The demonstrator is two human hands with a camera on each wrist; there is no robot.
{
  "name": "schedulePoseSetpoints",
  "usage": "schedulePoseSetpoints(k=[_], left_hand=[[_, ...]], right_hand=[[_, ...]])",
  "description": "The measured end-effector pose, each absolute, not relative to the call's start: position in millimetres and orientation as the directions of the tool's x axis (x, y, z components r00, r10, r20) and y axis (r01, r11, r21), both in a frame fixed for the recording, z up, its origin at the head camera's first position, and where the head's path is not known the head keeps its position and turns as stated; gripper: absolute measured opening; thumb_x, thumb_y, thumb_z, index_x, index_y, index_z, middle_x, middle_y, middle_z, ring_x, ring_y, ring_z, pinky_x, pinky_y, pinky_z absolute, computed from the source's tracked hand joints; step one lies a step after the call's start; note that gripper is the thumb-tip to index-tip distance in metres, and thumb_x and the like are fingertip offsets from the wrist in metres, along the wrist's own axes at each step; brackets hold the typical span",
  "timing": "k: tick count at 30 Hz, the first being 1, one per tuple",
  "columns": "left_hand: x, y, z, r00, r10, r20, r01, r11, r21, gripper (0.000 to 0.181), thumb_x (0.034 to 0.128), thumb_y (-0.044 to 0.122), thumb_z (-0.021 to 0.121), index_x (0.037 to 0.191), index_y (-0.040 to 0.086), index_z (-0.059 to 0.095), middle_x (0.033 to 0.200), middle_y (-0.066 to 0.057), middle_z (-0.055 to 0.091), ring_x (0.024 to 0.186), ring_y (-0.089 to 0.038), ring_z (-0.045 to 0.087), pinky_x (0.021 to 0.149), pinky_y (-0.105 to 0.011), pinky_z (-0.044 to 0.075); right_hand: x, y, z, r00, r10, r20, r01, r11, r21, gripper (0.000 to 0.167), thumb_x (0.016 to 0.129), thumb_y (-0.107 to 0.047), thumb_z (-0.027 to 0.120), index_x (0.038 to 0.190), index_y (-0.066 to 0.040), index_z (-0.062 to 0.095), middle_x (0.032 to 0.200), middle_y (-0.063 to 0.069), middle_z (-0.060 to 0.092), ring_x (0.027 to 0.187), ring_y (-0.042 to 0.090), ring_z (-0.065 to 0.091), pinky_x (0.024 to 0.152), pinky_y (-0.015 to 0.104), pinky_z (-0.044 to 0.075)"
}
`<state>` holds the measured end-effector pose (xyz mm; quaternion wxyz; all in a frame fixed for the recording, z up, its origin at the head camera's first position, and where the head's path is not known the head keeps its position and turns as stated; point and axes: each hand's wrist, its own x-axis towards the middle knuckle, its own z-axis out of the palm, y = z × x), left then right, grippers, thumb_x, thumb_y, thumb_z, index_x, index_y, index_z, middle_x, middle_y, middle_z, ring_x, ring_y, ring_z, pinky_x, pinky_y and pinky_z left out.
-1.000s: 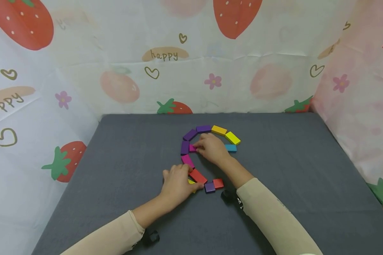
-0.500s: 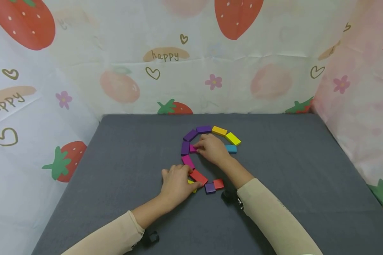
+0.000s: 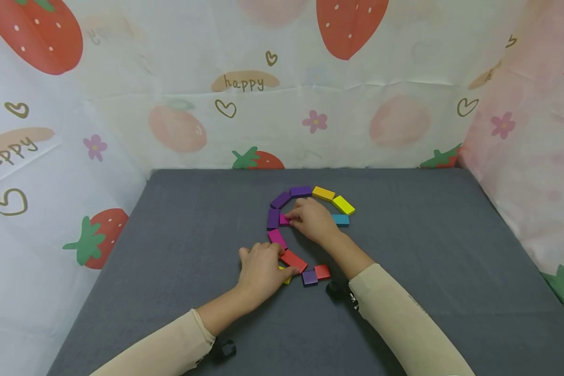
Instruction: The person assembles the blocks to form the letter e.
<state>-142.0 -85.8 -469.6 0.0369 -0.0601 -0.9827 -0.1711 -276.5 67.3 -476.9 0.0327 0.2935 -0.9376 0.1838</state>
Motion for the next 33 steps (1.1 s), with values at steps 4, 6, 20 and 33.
schedulePoseSetpoints(k=[4, 6, 20, 33], left_hand=[[-142.9, -85.1, -470.0, -0.99, 0.105, 0.092, 0.13, 0.937, 0.323, 0.049, 0.0776, 0.055, 0.085, 0.107, 0.016, 0.075, 0.098, 0.0, 0.072, 0.089, -0.02, 0.058, 0.08, -0.048, 0.033], [-143.4, -84.9, -470.2, -0.99, 0.108, 0.094, 0.132, 0.938, 0.32, 0.049, 0.0779, 0.055, 0.085, 0.106, 0.016, 0.075, 0.098, 0.0, 0.072, 0.088, -0.02, 0.058, 0.08, -0.048, 0.033], [-144.2, -84.0, -470.3, -0.981, 0.135, 0.14, 0.172, 0.937, 0.304, 0.043, 0.0802, 0.051, 0.085, 0.102, 0.016, 0.076, 0.095, 0.0, 0.072, 0.084, -0.019, 0.057, 0.08, -0.049, 0.032], [-147.5, -85.2, -473.2, -0.973, 0.144, 0.181, 0.192, 0.94, 0.282, 0.034, 0.0811, 0.05, 0.085, 0.086, 0.018, 0.075, 0.079, 0.003, 0.068, 0.071, -0.016, 0.051, 0.075, -0.046, 0.029]], right_hand=[[-276.4, 67.3, -476.8, -0.822, -0.542, 0.177, -0.568, 0.758, -0.319, 0.021, 0.096, -0.02, 0.075, 0.116, -0.018, 0.08, 0.093, -0.002, 0.062, 0.089, 0.018, 0.054, 0.079, 0.031, 0.049], [-276.5, 67.4, -476.9, -0.821, -0.543, 0.178, -0.57, 0.758, -0.317, 0.021, 0.096, -0.02, 0.075, 0.116, -0.018, 0.08, 0.093, -0.002, 0.062, 0.089, 0.018, 0.054, 0.078, 0.031, 0.048], [-277.3, 66.9, -477.7, -0.821, -0.544, 0.174, -0.57, 0.76, -0.314, 0.022, 0.096, -0.021, 0.074, 0.116, -0.019, 0.08, 0.093, -0.003, 0.061, 0.088, 0.017, 0.053, 0.077, 0.03, 0.047], [-276.3, 67.2, -476.7, -0.82, -0.547, 0.168, -0.57, 0.756, -0.322, 0.022, 0.096, -0.02, 0.074, 0.117, -0.017, 0.08, 0.094, -0.002, 0.062, 0.089, 0.018, 0.053, 0.079, 0.031, 0.048]])
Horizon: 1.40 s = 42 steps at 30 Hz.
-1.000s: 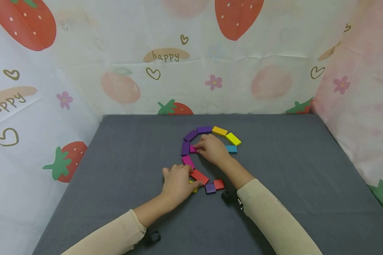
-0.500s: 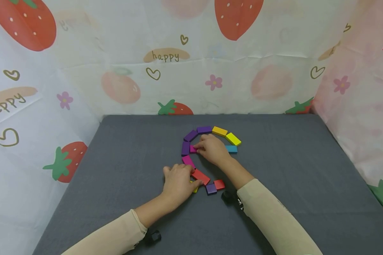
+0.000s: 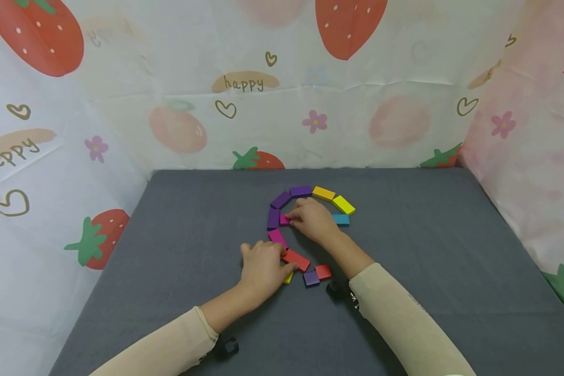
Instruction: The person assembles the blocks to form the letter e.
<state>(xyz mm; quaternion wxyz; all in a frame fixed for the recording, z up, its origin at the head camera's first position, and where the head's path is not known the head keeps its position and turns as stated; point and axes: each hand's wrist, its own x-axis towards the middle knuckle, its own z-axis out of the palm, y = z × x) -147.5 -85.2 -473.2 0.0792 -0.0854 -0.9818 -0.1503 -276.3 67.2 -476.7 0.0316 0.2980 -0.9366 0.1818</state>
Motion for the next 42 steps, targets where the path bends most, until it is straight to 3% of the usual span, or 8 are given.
schedulePoseSetpoints(k=[9, 13, 18, 27, 42], left_hand=[[-154.4, -92.4, -469.2, -0.964, 0.194, 0.181, 0.241, 0.925, 0.292, 0.031, 0.0819, 0.041, 0.086, 0.088, 0.016, 0.069, 0.078, 0.005, 0.059, 0.075, -0.017, 0.05, 0.075, -0.045, 0.027], [-165.7, -100.8, -462.9, -0.934, 0.327, 0.142, 0.354, 0.891, 0.284, 0.036, 0.0831, 0.039, 0.086, 0.105, 0.015, 0.071, 0.092, 0.003, 0.056, 0.085, -0.018, 0.046, 0.076, -0.042, 0.028], [-186.0, -112.1, -455.4, -0.868, 0.496, 0.005, 0.475, 0.829, 0.295, 0.044, 0.0889, 0.039, 0.081, 0.125, 0.016, 0.071, 0.112, 0.0, 0.057, 0.099, -0.019, 0.045, 0.08, -0.038, 0.032], [-204.5, -123.6, -455.1, -0.749, 0.659, -0.071, 0.611, 0.728, 0.311, 0.03, 0.0934, 0.033, 0.077, 0.122, 0.023, 0.074, 0.122, 0.004, 0.06, 0.113, -0.019, 0.048, 0.084, -0.036, 0.033], [-210.9, -122.7, -458.3, -0.717, 0.692, -0.082, 0.659, 0.711, 0.244, 0.022, 0.095, 0.029, 0.075, 0.116, 0.022, 0.075, 0.119, 0.003, 0.063, 0.11, -0.019, 0.051, 0.08, -0.036, 0.032]], right_hand=[[-276.1, 67.6, -478.2, -0.817, -0.551, 0.169, -0.574, 0.753, -0.321, 0.022, 0.097, -0.021, 0.073, 0.117, -0.017, 0.08, 0.093, -0.002, 0.061, 0.088, 0.018, 0.053, 0.076, 0.031, 0.046], [-277.2, 68.3, -478.3, -0.815, -0.551, 0.181, -0.578, 0.753, -0.314, 0.021, 0.096, -0.02, 0.074, 0.116, -0.017, 0.08, 0.093, -0.001, 0.061, 0.087, 0.018, 0.052, 0.077, 0.03, 0.047], [-277.1, 68.9, -478.2, -0.814, -0.553, 0.181, -0.58, 0.751, -0.315, 0.021, 0.096, -0.02, 0.074, 0.116, -0.016, 0.08, 0.092, -0.002, 0.061, 0.086, 0.018, 0.052, 0.076, 0.029, 0.047], [-277.0, 68.0, -478.7, -0.813, -0.552, 0.185, -0.582, 0.752, -0.309, 0.021, 0.097, -0.021, 0.073, 0.117, -0.018, 0.08, 0.09, -0.003, 0.059, 0.085, 0.017, 0.05, 0.073, 0.028, 0.045], [-277.5, 68.8, -478.8, -0.808, -0.555, 0.199, -0.589, 0.745, -0.312, 0.022, 0.096, -0.02, 0.074, 0.116, -0.017, 0.08, 0.09, -0.002, 0.059, 0.085, 0.017, 0.052, 0.075, 0.029, 0.045]])
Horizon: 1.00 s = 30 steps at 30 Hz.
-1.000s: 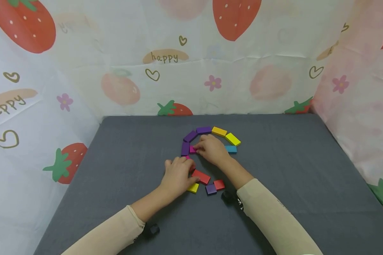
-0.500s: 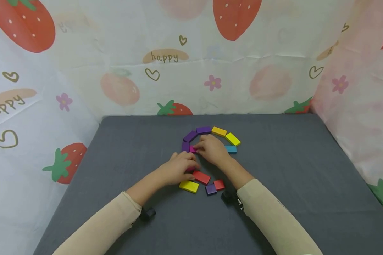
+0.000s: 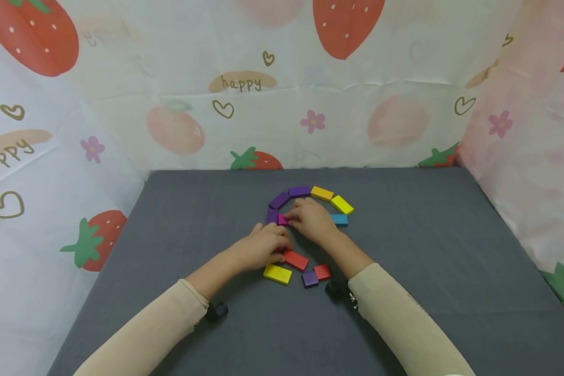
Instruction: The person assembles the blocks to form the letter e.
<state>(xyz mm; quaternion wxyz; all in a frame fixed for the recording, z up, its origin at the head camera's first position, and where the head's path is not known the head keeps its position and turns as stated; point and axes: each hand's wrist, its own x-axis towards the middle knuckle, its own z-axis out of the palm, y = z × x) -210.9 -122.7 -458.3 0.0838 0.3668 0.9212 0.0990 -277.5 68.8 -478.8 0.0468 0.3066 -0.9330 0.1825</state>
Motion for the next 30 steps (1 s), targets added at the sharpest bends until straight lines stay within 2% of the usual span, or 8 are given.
schedulePoseSetpoints(k=[13, 20, 25, 30], left_hand=[[-218.2, -130.4, -455.7, -0.654, 0.753, -0.074, 0.714, 0.647, 0.268, 0.026, 0.0945, 0.025, 0.076, 0.12, 0.02, 0.074, 0.12, 0.0, 0.062, 0.112, -0.021, 0.052, 0.088, -0.039, 0.039], [-231.5, -134.4, -455.9, -0.613, 0.782, -0.113, 0.725, 0.614, 0.313, 0.029, 0.0932, 0.02, 0.077, 0.122, 0.017, 0.074, 0.121, -0.001, 0.059, 0.114, -0.019, 0.051, 0.098, -0.042, 0.044], [-235.7, -136.5, -457.6, -0.591, 0.795, -0.134, 0.722, 0.596, 0.351, 0.026, 0.0947, 0.016, 0.075, 0.121, 0.015, 0.074, 0.12, -0.002, 0.059, 0.11, -0.018, 0.051, 0.1, -0.036, 0.047], [-237.0, -136.5, -458.3, -0.584, 0.801, -0.132, 0.721, 0.586, 0.368, 0.028, 0.0947, 0.017, 0.075, 0.122, 0.014, 0.073, 0.118, -0.001, 0.058, 0.108, -0.017, 0.049, 0.098, -0.033, 0.047]], right_hand=[[-277.4, 67.9, -478.6, -0.814, -0.551, 0.183, -0.58, 0.751, -0.315, 0.022, 0.096, -0.02, 0.073, 0.117, -0.017, 0.08, 0.092, -0.002, 0.061, 0.087, 0.017, 0.052, 0.077, 0.03, 0.047], [-277.8, 68.0, -478.0, -0.815, -0.548, 0.189, -0.578, 0.746, -0.332, 0.021, 0.096, -0.018, 0.074, 0.116, -0.016, 0.08, 0.091, -0.001, 0.061, 0.086, 0.018, 0.052, 0.076, 0.03, 0.047], [-277.1, 67.0, -476.9, -0.811, -0.554, 0.188, -0.583, 0.738, -0.34, 0.021, 0.096, -0.016, 0.073, 0.115, -0.015, 0.08, 0.092, -0.001, 0.062, 0.087, 0.019, 0.053, 0.077, 0.031, 0.048], [-276.6, 67.8, -476.2, -0.818, -0.546, 0.179, -0.572, 0.746, -0.341, 0.02, 0.096, -0.016, 0.073, 0.115, -0.015, 0.08, 0.093, -0.001, 0.063, 0.089, 0.018, 0.054, 0.08, 0.031, 0.049]])
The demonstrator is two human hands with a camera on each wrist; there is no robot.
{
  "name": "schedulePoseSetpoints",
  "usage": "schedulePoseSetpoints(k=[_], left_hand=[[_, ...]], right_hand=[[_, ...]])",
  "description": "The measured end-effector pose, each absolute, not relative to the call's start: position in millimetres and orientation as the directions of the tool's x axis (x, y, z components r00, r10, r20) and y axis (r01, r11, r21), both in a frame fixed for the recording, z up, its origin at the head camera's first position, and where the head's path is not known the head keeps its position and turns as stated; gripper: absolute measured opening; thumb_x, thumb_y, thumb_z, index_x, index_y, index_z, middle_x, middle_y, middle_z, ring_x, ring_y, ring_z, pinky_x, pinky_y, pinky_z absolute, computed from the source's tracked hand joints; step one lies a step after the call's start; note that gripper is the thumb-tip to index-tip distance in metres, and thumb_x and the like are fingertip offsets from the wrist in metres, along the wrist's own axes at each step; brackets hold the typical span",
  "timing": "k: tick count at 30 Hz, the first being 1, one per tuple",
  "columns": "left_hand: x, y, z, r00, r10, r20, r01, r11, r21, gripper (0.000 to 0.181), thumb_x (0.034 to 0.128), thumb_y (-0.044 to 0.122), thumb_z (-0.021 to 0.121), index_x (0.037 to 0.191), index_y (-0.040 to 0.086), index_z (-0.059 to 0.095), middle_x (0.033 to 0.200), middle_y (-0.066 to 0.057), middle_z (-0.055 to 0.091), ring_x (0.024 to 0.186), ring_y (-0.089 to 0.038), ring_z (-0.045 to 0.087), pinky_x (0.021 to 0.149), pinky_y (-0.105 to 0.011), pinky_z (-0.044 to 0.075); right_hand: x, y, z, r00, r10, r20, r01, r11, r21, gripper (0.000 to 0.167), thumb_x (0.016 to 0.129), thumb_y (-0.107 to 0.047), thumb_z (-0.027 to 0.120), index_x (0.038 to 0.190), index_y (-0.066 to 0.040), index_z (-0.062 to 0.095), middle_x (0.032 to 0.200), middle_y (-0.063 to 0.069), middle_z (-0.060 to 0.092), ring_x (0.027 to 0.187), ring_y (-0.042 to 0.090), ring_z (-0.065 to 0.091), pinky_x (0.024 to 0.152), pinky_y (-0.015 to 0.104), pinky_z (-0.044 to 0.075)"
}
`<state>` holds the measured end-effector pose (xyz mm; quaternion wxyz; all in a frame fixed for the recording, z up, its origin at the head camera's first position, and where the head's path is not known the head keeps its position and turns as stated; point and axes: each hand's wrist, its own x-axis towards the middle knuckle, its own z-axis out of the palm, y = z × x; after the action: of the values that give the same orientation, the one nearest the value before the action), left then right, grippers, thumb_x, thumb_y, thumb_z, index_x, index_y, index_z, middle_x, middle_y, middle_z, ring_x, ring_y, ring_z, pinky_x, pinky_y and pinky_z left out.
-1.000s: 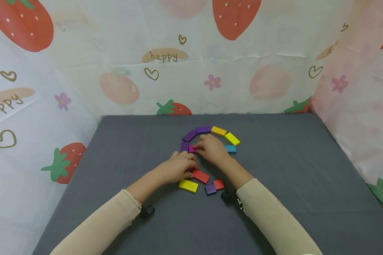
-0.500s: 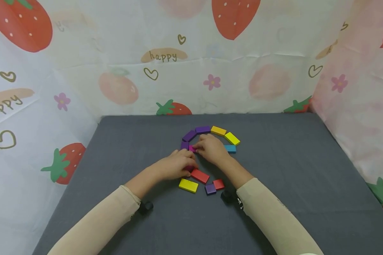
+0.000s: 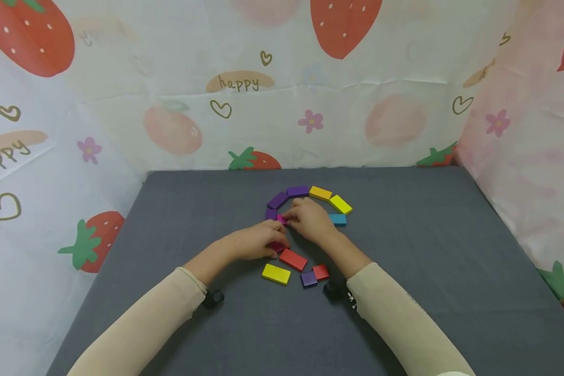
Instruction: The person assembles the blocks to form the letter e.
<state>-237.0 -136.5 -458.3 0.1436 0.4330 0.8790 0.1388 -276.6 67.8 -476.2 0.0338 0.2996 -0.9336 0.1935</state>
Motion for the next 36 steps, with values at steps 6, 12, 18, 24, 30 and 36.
schedulePoseSetpoints(k=[6, 12, 18, 24, 30, 36], left_hand=[[-238.6, -137.8, -459.6, -0.569, 0.812, -0.132, 0.727, 0.571, 0.381, 0.031, 0.0934, 0.024, 0.077, 0.124, 0.015, 0.073, 0.117, -0.002, 0.056, 0.105, -0.017, 0.047, 0.092, -0.032, 0.046], [-237.8, -138.0, -461.5, -0.563, 0.821, -0.096, 0.743, 0.553, 0.376, 0.029, 0.0939, 0.026, 0.076, 0.121, 0.015, 0.074, 0.118, -0.003, 0.058, 0.107, -0.019, 0.049, 0.094, -0.034, 0.047], [-235.3, -138.6, -460.8, -0.567, 0.82, -0.084, 0.743, 0.552, 0.379, 0.027, 0.0941, 0.025, 0.076, 0.119, 0.014, 0.075, 0.116, -0.003, 0.058, 0.106, -0.019, 0.049, 0.094, -0.034, 0.046], [-234.6, -138.2, -460.7, -0.57, 0.818, -0.079, 0.74, 0.553, 0.383, 0.027, 0.0947, 0.025, 0.075, 0.12, 0.014, 0.075, 0.115, -0.002, 0.057, 0.105, -0.019, 0.048, 0.093, -0.034, 0.045], [-235.0, -138.1, -463.7, -0.579, 0.81, -0.09, 0.733, 0.566, 0.377, 0.029, 0.0958, 0.027, 0.074, 0.122, 0.014, 0.074, 0.115, -0.002, 0.056, 0.105, -0.018, 0.047, 0.093, -0.034, 0.045], [-234.8, -139.9, -466.1, -0.582, 0.811, -0.066, 0.731, 0.557, 0.393, 0.029, 0.0955, 0.025, 0.074, 0.122, 0.013, 0.074, 0.118, -0.003, 0.057, 0.108, -0.018, 0.049, 0.096, -0.035, 0.047]], right_hand=[[-277.6, 68.0, -475.4, -0.813, -0.557, 0.171, -0.578, 0.734, -0.356, 0.019, 0.096, -0.014, 0.072, 0.114, -0.013, 0.08, 0.097, 0.0, 0.065, 0.092, 0.019, 0.056, 0.086, 0.032, 0.051], [-277.9, 70.5, -473.5, -0.812, -0.561, 0.162, -0.574, 0.717, -0.395, 0.02, 0.097, -0.011, 0.07, 0.114, -0.012, 0.079, 0.103, 0.001, 0.068, 0.097, 0.02, 0.059, 0.092, 0.034, 0.053], [-273.6, 73.7, -468.6, -0.811, -0.564, 0.155, -0.57, 0.703, -0.426, 0.02, 0.098, -0.013, 0.069, 0.116, -0.012, 0.078, 0.105, 0.002, 0.069, 0.1, 0.019, 0.063, 0.091, 0.035, 0.055], [-262.0, 79.6, -459.4, -0.813, -0.559, 0.161, -0.568, 0.703, -0.428, 0.021, 0.098, -0.017, 0.071, 0.117, -0.014, 0.078, 0.108, 0.002, 0.07, 0.103, 0.019, 0.063, 0.093, 0.037, 0.055], [-240.4, 83.9, -447.2, -0.795, -0.573, 0.2, -0.6, 0.69, -0.405, 0.022, 0.096, -0.019, 0.074, 0.117, -0.014, 0.077, 0.11, 0.001, 0.07, 0.104, 0.019, 0.062, 0.09, 0.035, 0.055], [-213.7, 85.5, -436.6, -0.772, -0.595, 0.225, -0.626, 0.649, -0.434, 0.019, 0.095, -0.02, 0.076, 0.113, -0.017, 0.079, 0.108, -0.002, 0.069, 0.102, 0.017, 0.059, 0.086, 0.032, 0.054]])
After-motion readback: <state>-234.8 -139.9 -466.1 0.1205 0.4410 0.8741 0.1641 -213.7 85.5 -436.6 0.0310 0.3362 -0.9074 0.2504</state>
